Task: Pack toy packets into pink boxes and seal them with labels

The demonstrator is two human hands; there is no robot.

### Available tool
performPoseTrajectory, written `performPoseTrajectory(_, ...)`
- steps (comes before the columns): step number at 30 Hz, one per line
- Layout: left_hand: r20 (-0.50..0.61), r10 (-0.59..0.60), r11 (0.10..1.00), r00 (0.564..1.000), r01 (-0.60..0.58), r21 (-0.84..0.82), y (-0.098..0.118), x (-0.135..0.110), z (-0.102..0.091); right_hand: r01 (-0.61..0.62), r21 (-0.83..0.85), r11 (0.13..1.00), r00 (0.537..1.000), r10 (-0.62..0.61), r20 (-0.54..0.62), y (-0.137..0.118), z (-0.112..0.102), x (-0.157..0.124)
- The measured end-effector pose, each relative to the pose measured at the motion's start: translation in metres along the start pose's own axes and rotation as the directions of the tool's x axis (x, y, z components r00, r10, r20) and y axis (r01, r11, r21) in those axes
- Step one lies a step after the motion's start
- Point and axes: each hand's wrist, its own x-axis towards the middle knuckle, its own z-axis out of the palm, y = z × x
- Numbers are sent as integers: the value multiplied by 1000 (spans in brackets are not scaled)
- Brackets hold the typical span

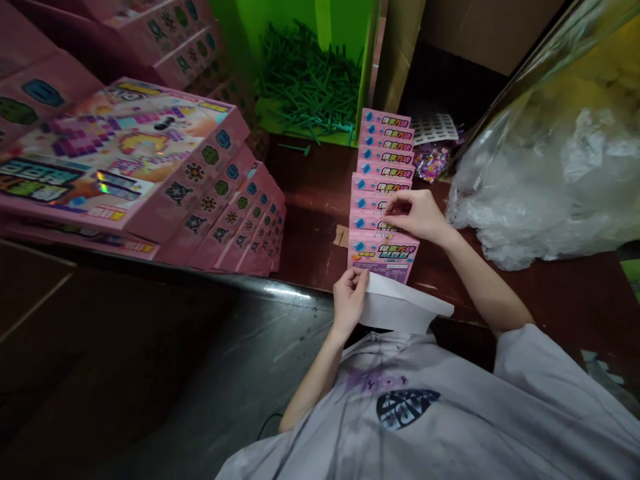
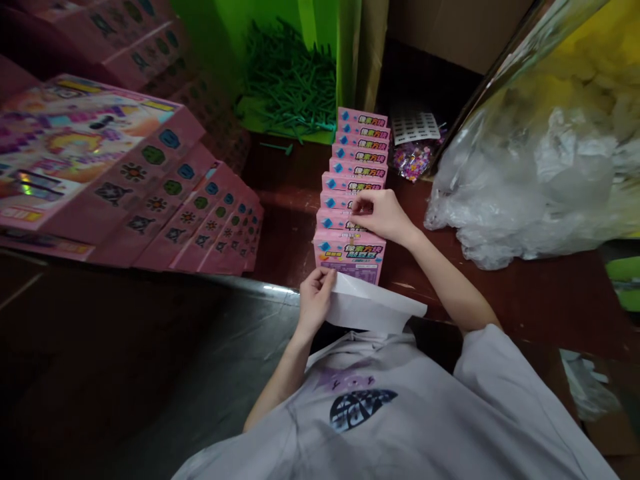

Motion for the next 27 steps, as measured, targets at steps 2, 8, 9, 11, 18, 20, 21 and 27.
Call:
performPoseTrajectory(2, -1, -3, 1000, 1000, 3, 7, -2, 0, 0, 66, -114, 991, 997, -71, -40, -1, 1, -4)
performPoseTrajectory(8, 3, 164, 983, 986, -163, 81, 1, -6, -12, 187, -264, 946, 939, -252, -236, -39, -18, -67)
performPoseTrajectory(9, 3, 215, 973, 977, -214, 89, 3, -9, -15, 212, -233, 949, 960, -247, -132, -45, -22, -83)
performPoseTrajectory(11, 9, 354, 934, 935, -354, 48, 8, -14, -18, 200, -147, 969, 967, -171, 190, -50, -30, -114)
performPoseTrajectory(18, 284, 662, 713, 694, -700, 48, 30, -32, 9, -44, -215, 976, 999, 41, -21, -35, -59, -168)
performPoseTrajectory(20, 219, 646, 719, 731, -679, 144, 37, -30, 15, -102, -96, 990, 994, 105, 20, -29, -74, -180)
performPoseTrajectory(21, 150, 650, 724, 745, -667, 174, 41, -26, 15, -155, 13, 988, 986, 154, 60, -23, -81, -187)
performPoseTrajectory(27, -95, 453, 889, 886, -458, -30, 56, -21, 38, -180, 502, 846, 803, 421, -421, 13, -73, -216)
